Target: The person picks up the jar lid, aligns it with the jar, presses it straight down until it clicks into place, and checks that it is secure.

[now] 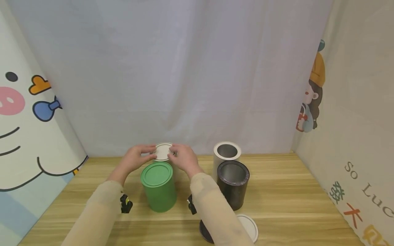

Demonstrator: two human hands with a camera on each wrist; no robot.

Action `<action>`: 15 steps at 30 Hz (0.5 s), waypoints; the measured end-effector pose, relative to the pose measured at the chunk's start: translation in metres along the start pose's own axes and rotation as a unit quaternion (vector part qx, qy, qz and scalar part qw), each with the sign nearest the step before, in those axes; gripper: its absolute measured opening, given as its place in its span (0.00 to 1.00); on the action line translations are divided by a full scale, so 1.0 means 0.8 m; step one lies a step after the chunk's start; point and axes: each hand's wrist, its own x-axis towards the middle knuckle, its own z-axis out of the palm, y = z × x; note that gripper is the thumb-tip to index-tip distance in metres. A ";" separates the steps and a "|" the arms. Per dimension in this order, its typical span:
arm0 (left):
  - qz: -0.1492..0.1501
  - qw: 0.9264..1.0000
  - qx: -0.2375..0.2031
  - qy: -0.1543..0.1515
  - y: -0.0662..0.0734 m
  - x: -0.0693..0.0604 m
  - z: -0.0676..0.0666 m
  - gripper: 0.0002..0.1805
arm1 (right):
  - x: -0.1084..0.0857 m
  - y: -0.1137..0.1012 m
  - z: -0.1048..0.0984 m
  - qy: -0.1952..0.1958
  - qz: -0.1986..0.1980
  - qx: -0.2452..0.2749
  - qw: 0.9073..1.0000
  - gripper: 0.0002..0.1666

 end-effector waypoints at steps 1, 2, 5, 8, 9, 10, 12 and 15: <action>-0.006 1.000 -0.004 -0.004 0.000 0.001 0.000 0.24 | 0.001 -0.001 -0.001 -0.002 0.001 -0.005 1.000 0.21; -0.012 1.000 -0.008 -0.007 0.001 0.001 -0.001 0.24 | 0.002 -0.002 -0.001 -0.004 0.002 -0.012 1.000 0.20; -0.026 0.999 -0.021 -0.017 0.003 0.002 -0.002 0.22 | 0.004 -0.003 -0.002 -0.010 0.006 -0.025 1.000 0.20; -0.030 0.999 -0.023 -0.021 0.004 0.003 -0.003 0.21 | 0.005 -0.004 -0.002 -0.016 0.012 -0.031 0.999 0.21; -0.033 0.999 -0.023 -0.023 0.004 0.003 -0.003 0.21 | 0.005 -0.004 -0.002 -0.017 0.015 -0.031 0.999 0.21; -0.034 0.999 -0.022 -0.024 0.004 0.004 -0.003 0.21 | 0.005 -0.005 -0.002 -0.018 0.017 -0.033 0.999 0.21; -0.034 0.999 -0.020 -0.027 0.004 0.004 -0.004 0.22 | 0.005 -0.005 -0.002 -0.019 0.021 -0.033 0.999 0.22; -0.040 0.999 -0.019 -0.031 0.006 0.005 -0.005 0.22 | 0.006 -0.006 -0.002 -0.023 0.025 -0.038 0.999 0.22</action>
